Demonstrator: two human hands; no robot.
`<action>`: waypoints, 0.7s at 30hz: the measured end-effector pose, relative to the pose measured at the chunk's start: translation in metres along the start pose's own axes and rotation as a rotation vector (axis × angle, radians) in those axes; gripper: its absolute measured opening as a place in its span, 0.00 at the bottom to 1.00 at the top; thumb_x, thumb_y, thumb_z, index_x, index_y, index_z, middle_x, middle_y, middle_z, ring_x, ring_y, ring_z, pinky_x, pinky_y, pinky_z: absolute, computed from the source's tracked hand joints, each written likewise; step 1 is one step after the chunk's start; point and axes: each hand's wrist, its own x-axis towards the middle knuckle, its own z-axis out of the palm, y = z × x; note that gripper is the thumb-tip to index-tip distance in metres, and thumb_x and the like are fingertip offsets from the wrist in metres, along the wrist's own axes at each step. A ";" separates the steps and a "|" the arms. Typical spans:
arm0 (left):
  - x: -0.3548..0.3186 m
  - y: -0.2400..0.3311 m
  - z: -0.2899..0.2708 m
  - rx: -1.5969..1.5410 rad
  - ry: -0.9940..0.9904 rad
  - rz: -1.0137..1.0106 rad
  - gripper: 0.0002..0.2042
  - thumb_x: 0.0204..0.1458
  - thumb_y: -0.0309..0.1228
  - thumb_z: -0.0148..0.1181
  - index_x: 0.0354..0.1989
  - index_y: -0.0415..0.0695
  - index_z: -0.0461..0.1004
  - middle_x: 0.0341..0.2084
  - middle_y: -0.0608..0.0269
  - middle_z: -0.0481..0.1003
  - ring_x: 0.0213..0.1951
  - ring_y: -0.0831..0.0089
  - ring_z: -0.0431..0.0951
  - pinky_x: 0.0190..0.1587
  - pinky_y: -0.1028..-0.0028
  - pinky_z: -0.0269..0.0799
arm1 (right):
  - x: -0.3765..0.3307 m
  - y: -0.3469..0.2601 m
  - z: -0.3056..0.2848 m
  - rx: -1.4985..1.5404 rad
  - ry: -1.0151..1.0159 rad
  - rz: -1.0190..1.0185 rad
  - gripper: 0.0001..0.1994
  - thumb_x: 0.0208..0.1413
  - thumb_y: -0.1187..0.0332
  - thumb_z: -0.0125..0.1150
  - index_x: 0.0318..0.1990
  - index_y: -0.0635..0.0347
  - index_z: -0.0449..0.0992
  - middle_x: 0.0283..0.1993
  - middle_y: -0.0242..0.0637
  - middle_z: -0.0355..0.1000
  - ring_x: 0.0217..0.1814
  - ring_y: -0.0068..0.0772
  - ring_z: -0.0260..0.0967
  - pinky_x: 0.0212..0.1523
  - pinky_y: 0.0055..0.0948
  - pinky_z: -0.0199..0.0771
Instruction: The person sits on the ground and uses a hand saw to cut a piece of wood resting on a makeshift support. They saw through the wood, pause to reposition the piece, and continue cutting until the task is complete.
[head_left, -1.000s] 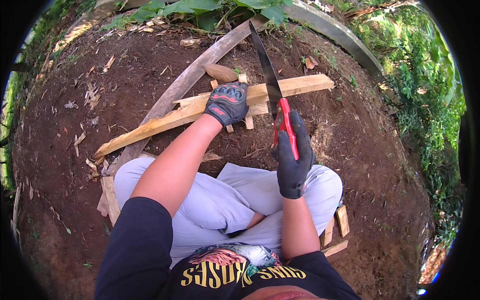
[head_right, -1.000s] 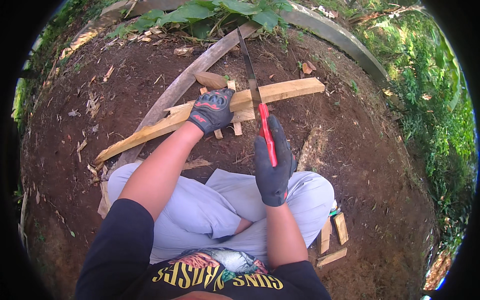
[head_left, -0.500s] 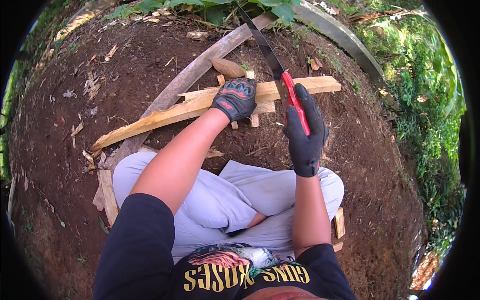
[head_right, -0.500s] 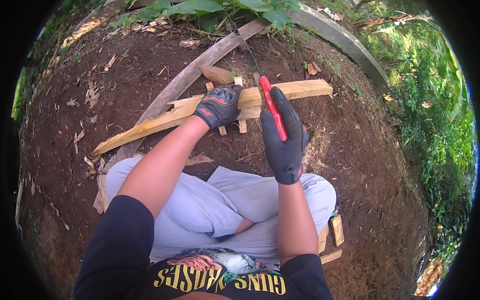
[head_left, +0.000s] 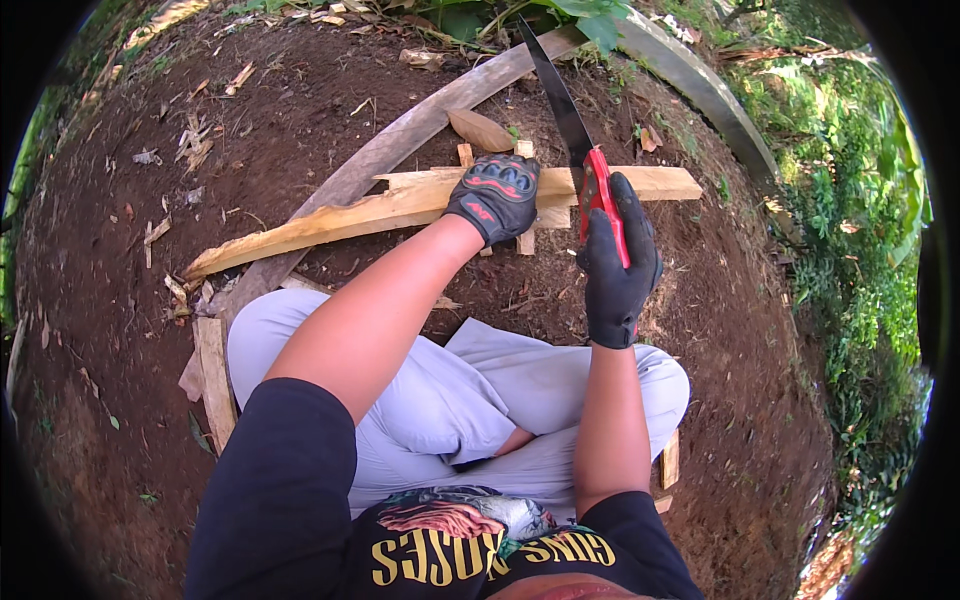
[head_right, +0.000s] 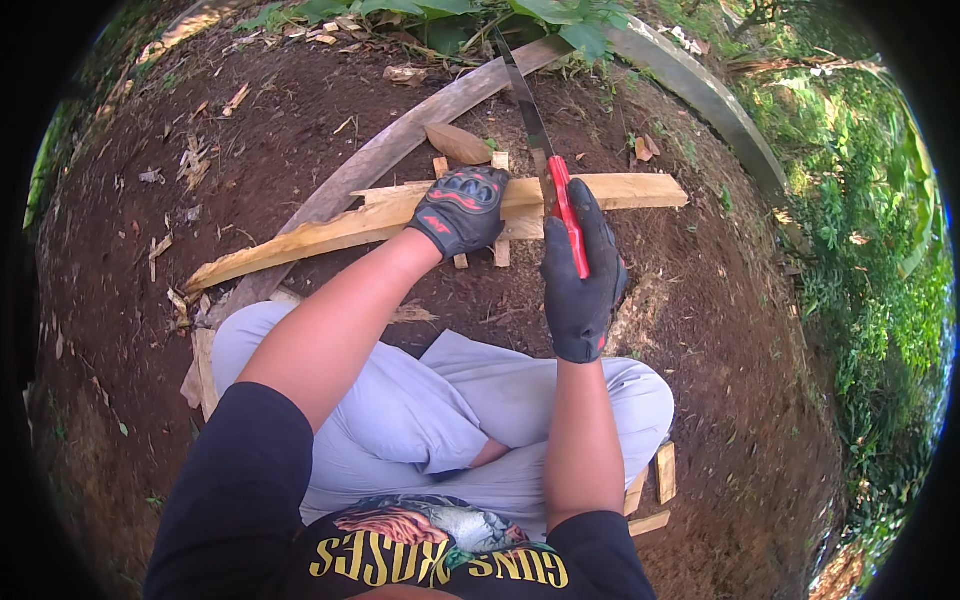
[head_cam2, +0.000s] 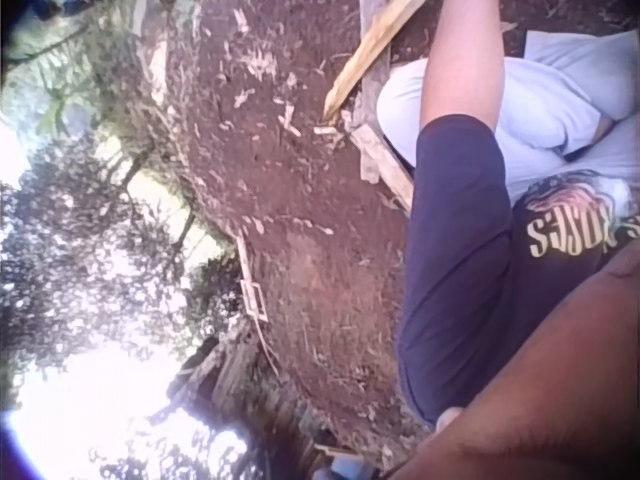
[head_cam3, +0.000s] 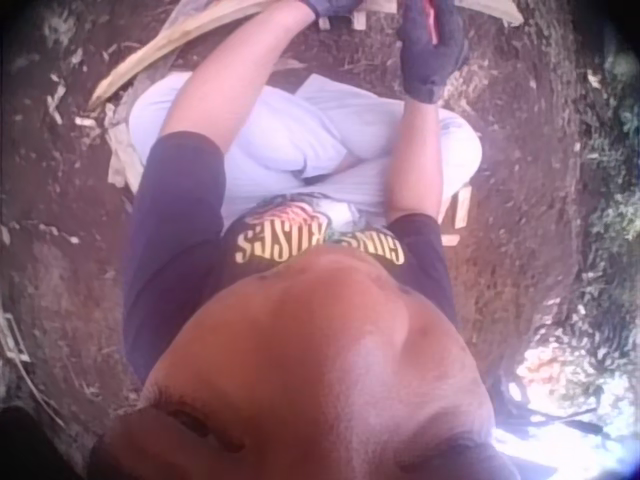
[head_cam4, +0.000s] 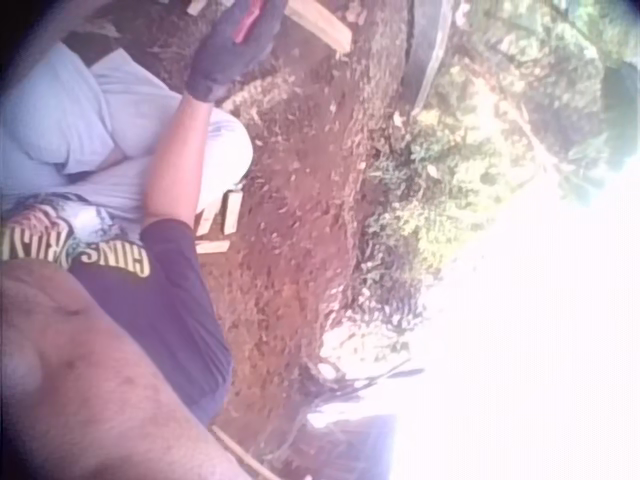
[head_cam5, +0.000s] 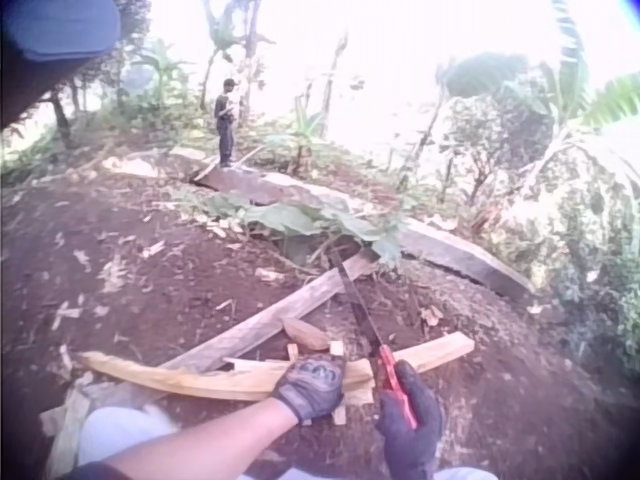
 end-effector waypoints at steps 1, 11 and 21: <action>0.000 0.000 0.000 0.008 -0.001 -0.003 0.14 0.55 0.32 0.61 0.47 0.39 0.82 0.47 0.42 0.84 0.52 0.46 0.85 0.60 0.52 0.78 | 0.000 -0.005 0.000 0.024 -0.013 0.056 0.24 0.67 0.69 0.67 0.70 0.62 0.78 0.65 0.49 0.81 0.64 0.39 0.81 0.65 0.38 0.78; 0.002 0.001 0.000 0.022 -0.031 -0.032 0.19 0.51 0.33 0.69 0.51 0.40 0.82 0.46 0.43 0.84 0.53 0.46 0.85 0.59 0.52 0.79 | -0.002 0.008 0.002 -0.068 0.003 -0.078 0.25 0.68 0.71 0.66 0.71 0.61 0.77 0.63 0.45 0.82 0.53 0.31 0.82 0.55 0.34 0.81; 0.003 0.002 -0.001 0.025 -0.039 -0.031 0.19 0.51 0.32 0.69 0.51 0.40 0.82 0.47 0.43 0.84 0.53 0.46 0.84 0.60 0.52 0.79 | -0.005 -0.008 0.000 0.071 -0.026 0.162 0.25 0.68 0.71 0.66 0.71 0.60 0.77 0.57 0.42 0.82 0.37 0.22 0.77 0.38 0.28 0.79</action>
